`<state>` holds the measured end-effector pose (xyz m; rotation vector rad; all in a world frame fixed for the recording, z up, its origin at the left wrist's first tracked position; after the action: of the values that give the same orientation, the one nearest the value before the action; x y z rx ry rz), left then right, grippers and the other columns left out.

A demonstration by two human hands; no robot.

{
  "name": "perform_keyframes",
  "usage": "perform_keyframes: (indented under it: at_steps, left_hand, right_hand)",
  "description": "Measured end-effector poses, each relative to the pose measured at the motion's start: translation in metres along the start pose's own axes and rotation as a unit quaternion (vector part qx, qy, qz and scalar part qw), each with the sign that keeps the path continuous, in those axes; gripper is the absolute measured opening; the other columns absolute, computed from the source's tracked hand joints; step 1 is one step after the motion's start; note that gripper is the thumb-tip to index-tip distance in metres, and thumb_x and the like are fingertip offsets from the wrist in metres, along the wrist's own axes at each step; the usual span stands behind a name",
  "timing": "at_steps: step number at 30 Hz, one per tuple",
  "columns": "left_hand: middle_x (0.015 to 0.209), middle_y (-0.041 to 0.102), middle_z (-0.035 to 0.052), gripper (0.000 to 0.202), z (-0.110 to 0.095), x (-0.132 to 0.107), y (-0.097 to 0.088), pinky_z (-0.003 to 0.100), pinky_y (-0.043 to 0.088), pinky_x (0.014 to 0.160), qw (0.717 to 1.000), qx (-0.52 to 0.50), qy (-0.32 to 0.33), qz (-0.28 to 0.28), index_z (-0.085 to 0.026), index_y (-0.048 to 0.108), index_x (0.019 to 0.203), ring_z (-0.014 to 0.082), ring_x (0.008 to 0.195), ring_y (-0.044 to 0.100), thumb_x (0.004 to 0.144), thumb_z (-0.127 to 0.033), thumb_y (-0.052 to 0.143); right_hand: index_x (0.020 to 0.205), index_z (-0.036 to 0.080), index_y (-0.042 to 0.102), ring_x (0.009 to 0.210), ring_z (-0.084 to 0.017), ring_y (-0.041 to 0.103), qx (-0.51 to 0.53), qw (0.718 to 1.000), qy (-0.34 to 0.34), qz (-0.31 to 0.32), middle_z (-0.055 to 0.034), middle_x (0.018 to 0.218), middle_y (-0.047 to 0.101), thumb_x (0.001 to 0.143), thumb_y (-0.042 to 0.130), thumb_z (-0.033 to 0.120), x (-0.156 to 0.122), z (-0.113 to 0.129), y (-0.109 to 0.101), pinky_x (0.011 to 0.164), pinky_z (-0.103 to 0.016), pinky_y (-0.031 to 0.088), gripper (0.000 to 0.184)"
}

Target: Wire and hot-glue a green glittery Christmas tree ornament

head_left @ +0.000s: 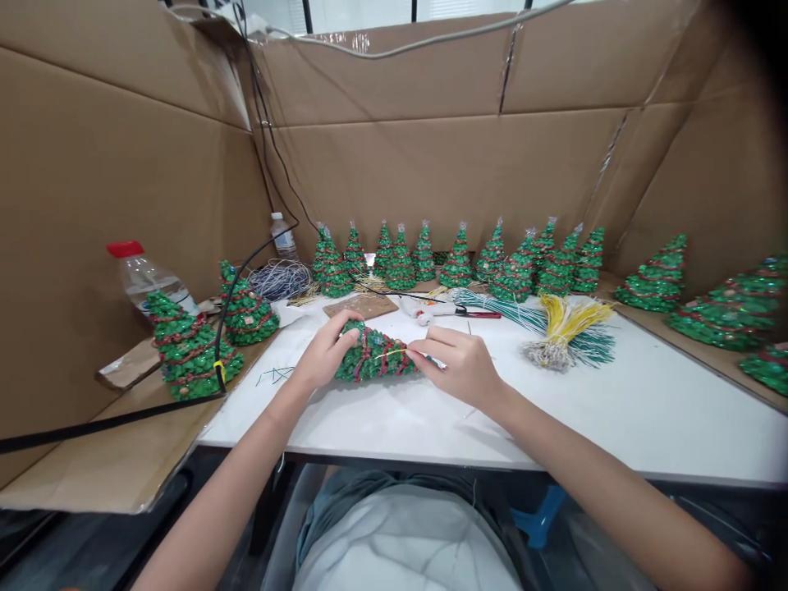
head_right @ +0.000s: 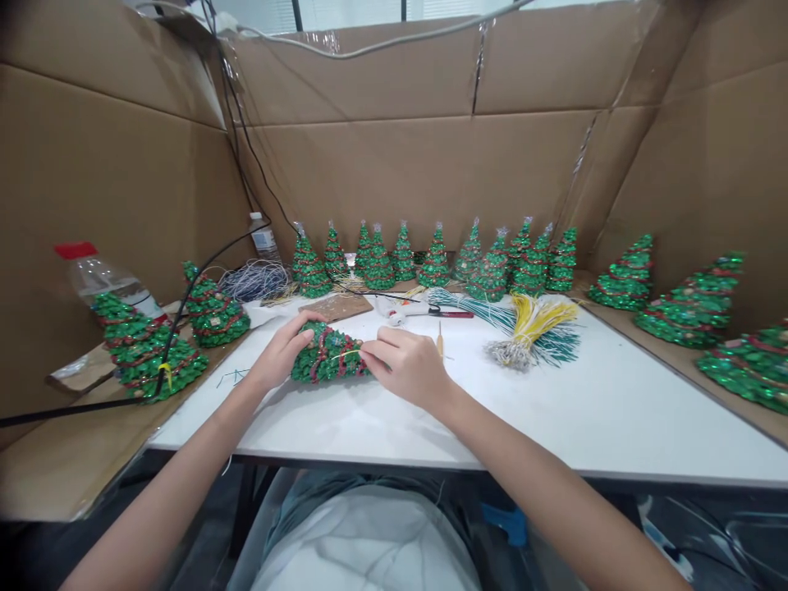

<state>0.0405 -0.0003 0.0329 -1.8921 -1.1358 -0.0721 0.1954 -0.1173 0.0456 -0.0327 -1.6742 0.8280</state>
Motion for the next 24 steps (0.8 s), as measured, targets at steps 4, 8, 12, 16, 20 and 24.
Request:
perform_keyframes:
  at_steps: [4,8,12,16,20,24]
  left_hand:
    - [0.101,0.059,0.0041,0.032,0.0005,-0.0011,0.0004,0.032,0.042,0.083,1.000,0.000,0.001,-0.001,-0.018,0.051,0.106,0.0216,0.093,0.054,0.089,-0.040,0.034]
    - [0.103,0.059,0.0045,0.032,-0.0010,-0.0009,0.0000,0.031,0.042,0.084,1.000,-0.002,0.008,-0.002,-0.018,0.051,0.105,0.0226,0.098,0.053,0.089,-0.040,0.034]
    - [0.102,0.060,0.0049,0.033,-0.0023,-0.0009,-0.0001,0.032,0.041,0.086,1.000,-0.002,0.010,0.000,-0.017,0.051,0.105,0.0236,0.101,0.053,0.089,-0.042,0.035]
    - [0.104,0.060,0.0048,0.034,-0.0023,-0.0015,-0.0001,0.032,0.041,0.086,1.000,-0.001,0.003,0.000,-0.018,0.051,0.105,0.0239,0.101,0.053,0.089,-0.042,0.034]
    - [0.106,0.060,0.0050,0.033,-0.0014,-0.0013,0.0000,0.033,0.041,0.087,1.000,-0.003,0.001,-0.001,-0.018,0.051,0.106,0.0249,0.104,0.053,0.089,-0.041,0.034]
    - [0.105,0.059,0.0049,0.033,-0.0005,-0.0010,-0.0001,0.033,0.041,0.087,1.000,-0.003,0.002,0.000,-0.018,0.051,0.106,0.0244,0.103,0.053,0.089,-0.041,0.035]
  right_hand:
    - [0.077,0.019,0.070,0.058,-0.010,0.056,0.001,1.000,-0.008,-0.003,-0.0009,0.064,0.062,0.089,0.052,0.023,-0.0010,0.0024,0.0000,0.054,-0.021,0.037,0.022]
    - [0.078,0.020,0.070,0.058,-0.010,0.057,0.014,1.000,-0.006,-0.001,-0.0010,0.065,0.063,0.089,0.051,0.022,-0.0017,0.0036,0.0007,0.055,-0.021,0.039,0.021]
    - [0.077,0.019,0.069,0.058,-0.010,0.057,0.027,1.000,-0.005,0.004,-0.0010,0.065,0.063,0.088,0.053,0.021,-0.0016,0.0031,0.0016,0.055,-0.021,0.039,0.020]
    - [0.078,0.019,0.069,0.058,-0.010,0.056,0.035,0.999,-0.001,0.012,-0.0009,0.065,0.063,0.087,0.053,0.023,-0.0016,0.0019,0.0027,0.055,-0.021,0.039,0.019]
    - [0.077,0.020,0.069,0.058,-0.009,0.056,0.024,1.000,0.004,0.011,-0.0003,0.065,0.063,0.087,0.053,0.022,-0.0030,0.0008,0.0036,0.055,-0.020,0.038,0.019]
    - [0.074,0.020,0.068,0.057,-0.009,0.055,-0.003,1.000,-0.010,0.002,-0.0001,0.063,0.061,0.087,0.052,0.020,-0.0036,0.0040,0.0028,0.053,-0.021,0.035,0.020]
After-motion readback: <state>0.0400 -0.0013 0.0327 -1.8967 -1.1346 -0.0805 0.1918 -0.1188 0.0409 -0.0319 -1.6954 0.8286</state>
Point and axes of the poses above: each hand's wrist, its own x-axis towards the middle knuckle, its own y-axis out of the palm, z = x × y, the point moved 7 cm from there along x, towards the middle knuckle
